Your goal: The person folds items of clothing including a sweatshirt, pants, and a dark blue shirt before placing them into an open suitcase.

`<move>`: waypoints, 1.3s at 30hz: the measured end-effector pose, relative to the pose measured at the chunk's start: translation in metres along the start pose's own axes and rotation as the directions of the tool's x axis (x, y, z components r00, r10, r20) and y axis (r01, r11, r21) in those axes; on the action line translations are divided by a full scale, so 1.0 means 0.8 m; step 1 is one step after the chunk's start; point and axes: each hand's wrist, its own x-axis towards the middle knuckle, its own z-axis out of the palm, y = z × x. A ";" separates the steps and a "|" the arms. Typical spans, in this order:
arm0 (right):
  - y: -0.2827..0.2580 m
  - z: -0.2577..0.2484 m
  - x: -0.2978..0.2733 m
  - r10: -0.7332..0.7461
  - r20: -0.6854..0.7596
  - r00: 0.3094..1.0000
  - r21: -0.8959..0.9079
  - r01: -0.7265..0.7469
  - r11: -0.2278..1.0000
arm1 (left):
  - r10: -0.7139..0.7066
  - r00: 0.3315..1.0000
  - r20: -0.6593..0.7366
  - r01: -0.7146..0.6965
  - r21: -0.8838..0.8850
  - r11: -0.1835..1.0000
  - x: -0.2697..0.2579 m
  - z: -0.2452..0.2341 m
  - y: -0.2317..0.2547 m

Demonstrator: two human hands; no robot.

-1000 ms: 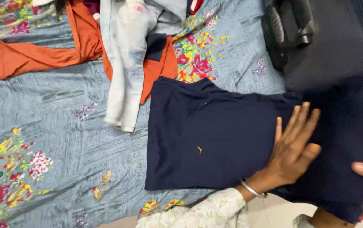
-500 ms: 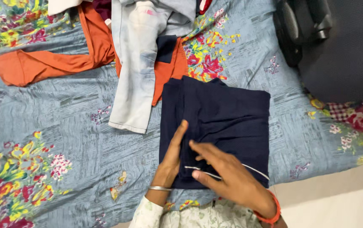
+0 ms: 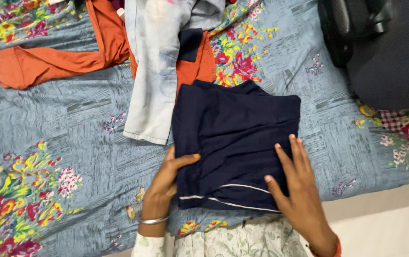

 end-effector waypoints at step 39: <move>0.020 0.042 -0.081 0.088 -0.279 0.956 0.148 -0.048 0.988 | 0.093 0.540 0.836 -0.748 0.528 -0.402 0.207 0.268 0.014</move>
